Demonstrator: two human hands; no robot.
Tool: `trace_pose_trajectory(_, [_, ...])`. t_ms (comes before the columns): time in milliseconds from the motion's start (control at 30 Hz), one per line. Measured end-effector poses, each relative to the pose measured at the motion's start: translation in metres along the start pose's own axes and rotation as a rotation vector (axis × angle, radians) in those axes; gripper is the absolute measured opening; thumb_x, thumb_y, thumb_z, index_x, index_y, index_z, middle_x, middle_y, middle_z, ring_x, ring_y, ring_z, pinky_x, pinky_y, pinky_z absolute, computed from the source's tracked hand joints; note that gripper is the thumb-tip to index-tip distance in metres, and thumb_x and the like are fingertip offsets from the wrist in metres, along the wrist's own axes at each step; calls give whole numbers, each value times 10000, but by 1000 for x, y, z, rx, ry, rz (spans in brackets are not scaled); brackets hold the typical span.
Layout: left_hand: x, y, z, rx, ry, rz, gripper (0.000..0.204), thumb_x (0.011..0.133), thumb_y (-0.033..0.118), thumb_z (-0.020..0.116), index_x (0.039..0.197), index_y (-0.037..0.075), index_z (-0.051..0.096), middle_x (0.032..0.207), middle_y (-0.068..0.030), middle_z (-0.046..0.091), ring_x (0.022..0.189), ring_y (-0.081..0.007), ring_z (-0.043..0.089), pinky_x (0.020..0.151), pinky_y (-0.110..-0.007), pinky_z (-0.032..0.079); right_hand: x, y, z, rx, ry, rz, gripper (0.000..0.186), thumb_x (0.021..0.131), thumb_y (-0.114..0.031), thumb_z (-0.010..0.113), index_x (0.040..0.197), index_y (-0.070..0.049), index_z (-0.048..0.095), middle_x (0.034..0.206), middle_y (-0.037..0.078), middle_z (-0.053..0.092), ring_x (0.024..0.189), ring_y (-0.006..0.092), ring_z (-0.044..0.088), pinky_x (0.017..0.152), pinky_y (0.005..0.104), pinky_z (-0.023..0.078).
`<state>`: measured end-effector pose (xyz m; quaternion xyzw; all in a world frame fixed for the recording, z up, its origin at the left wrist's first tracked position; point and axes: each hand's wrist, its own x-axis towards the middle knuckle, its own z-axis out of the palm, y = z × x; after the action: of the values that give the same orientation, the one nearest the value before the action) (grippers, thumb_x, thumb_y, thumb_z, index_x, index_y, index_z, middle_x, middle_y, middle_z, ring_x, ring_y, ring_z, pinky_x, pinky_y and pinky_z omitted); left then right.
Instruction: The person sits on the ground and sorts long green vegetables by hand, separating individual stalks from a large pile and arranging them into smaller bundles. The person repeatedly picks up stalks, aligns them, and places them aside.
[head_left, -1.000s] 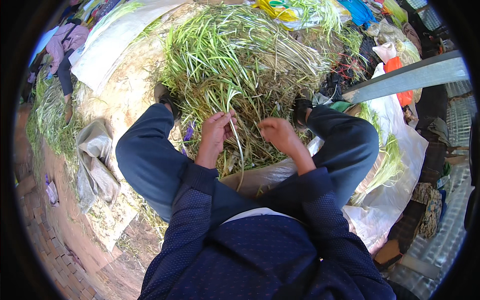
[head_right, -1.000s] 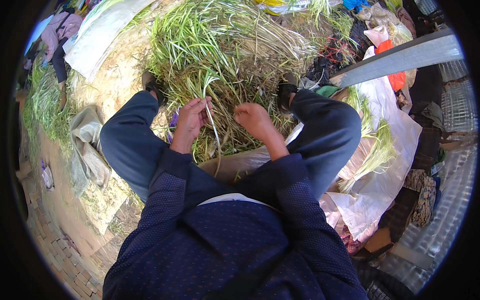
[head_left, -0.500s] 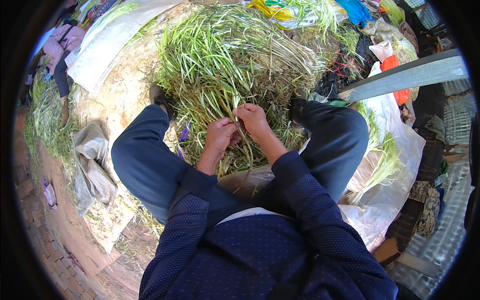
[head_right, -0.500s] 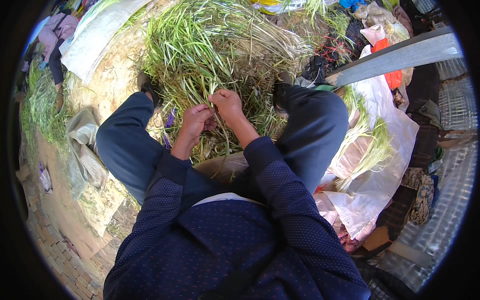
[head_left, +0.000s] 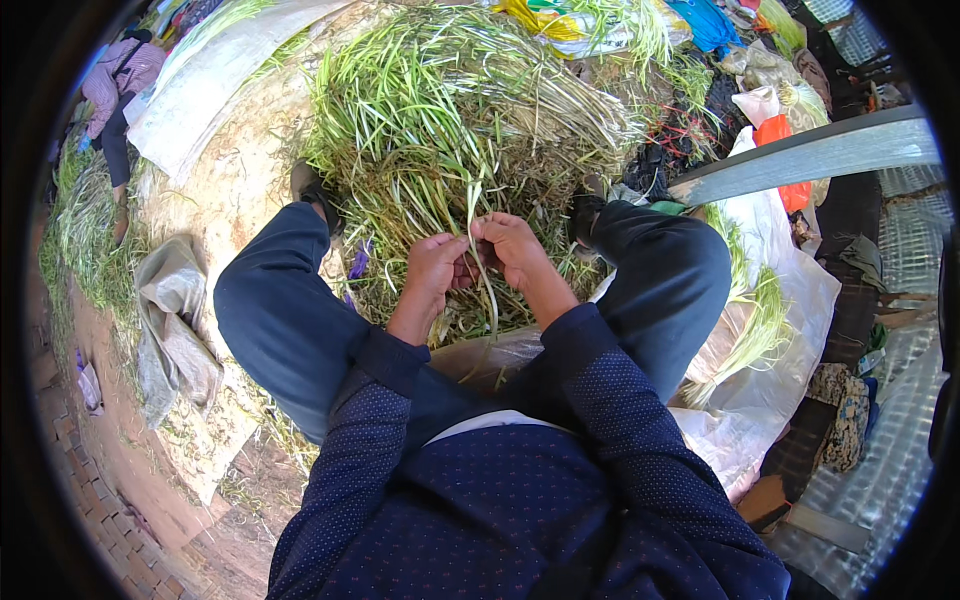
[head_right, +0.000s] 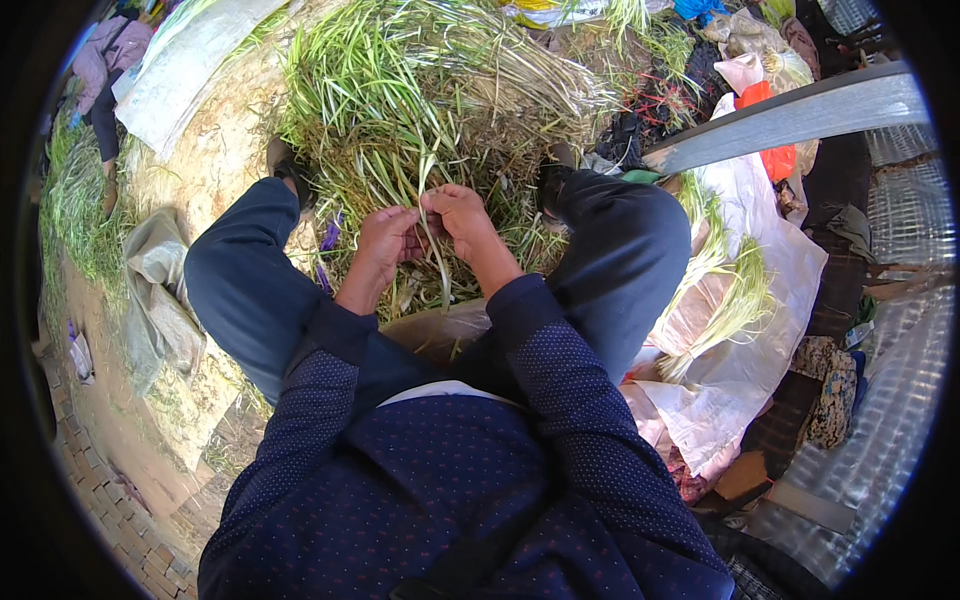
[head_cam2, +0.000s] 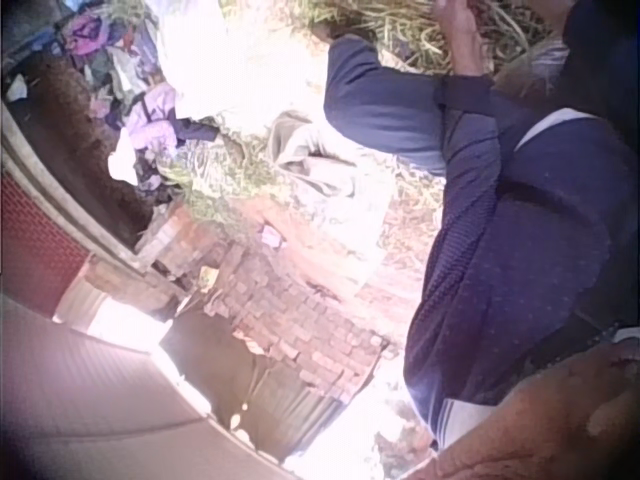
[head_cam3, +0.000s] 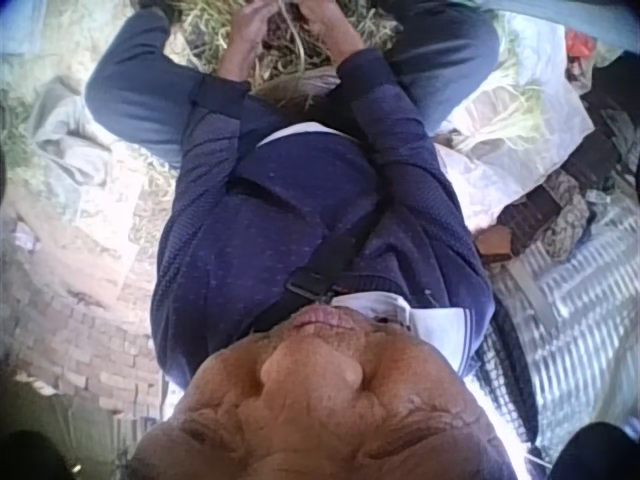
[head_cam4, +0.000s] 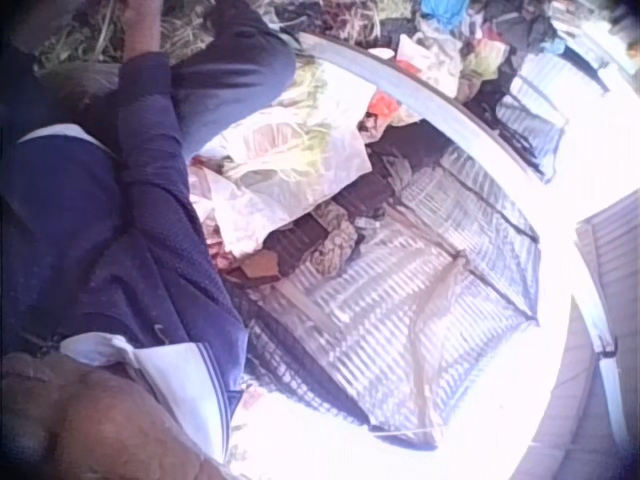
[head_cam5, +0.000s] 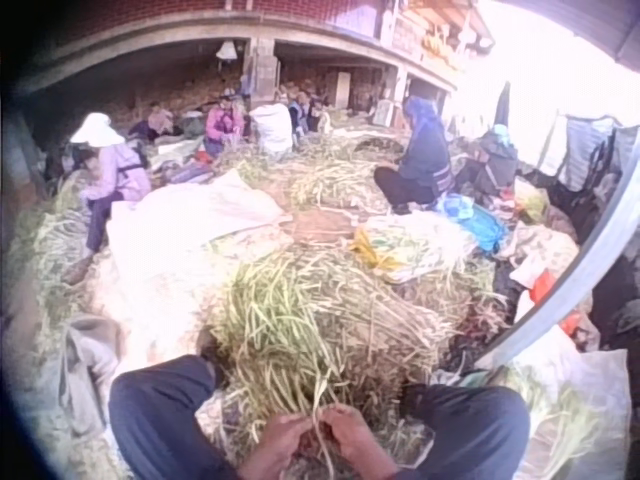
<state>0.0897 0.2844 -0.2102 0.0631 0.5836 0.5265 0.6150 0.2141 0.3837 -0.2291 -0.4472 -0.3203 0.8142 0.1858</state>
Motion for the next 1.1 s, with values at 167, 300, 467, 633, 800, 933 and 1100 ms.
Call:
trace_pose_trajectory(167, [-2,2,0,105,22,128,161,969,192,621,896,52,655,734,-38,686,571,-103,623,500,-223,474,-5,-2,-5,61,112,-1,105,943,-148,622,876,-68,621,753,40,638,618,160,628,551,324,553])
trace_pose_trajectory(300, [-7,0,-2,89,-7,114,172,971,205,619,904,52,657,753,-44,697,602,-104,634,526,-234,492,-1,-8,-22,303,140,-39,117,985,-192,553,932,-92,583,838,76,666,729,233,683,658,378,585])
trace_pose_trajectory(467, [-12,2,-18,311,-105,-21,147,946,180,635,885,55,683,774,-63,717,607,-111,654,566,-246,531,0,-36,-60,419,201,-161,134,1007,-206,539,972,-88,592,815,96,682,707,238,671,673,401,573])
trace_pose_trajectory(633, [-21,-6,-23,1070,-126,282,214,918,187,644,902,-22,686,815,-112,718,703,-185,687,637,-322,535,-17,-58,-63,172,253,-341,74,973,-110,558,933,-49,568,806,88,635,669,229,679,583,355,583])
trace_pose_trajectory(800, [-15,8,-12,774,-37,427,327,979,238,624,1145,-38,685,906,-76,726,765,-145,654,711,-270,529,-30,-34,-17,71,111,-487,98,897,-18,572,826,-54,628,690,31,627,542,116,572,479,252,427])
trace_pose_trajectory(933, [-16,13,-4,268,-123,275,262,991,211,622,1114,-6,699,890,-62,712,776,-148,700,703,-279,563,-31,-9,18,-61,38,-505,73,863,-3,612,803,-42,624,699,-16,596,617,57,509,554,244,418])
trace_pose_trajectory(1100, [-19,17,-15,359,6,356,192,973,164,645,1040,-7,701,866,-50,714,704,-120,675,658,-249,554,-30,10,32,17,-48,-476,58,892,-23,607,838,-45,604,716,-25,578,619,64,495,577,243,411])
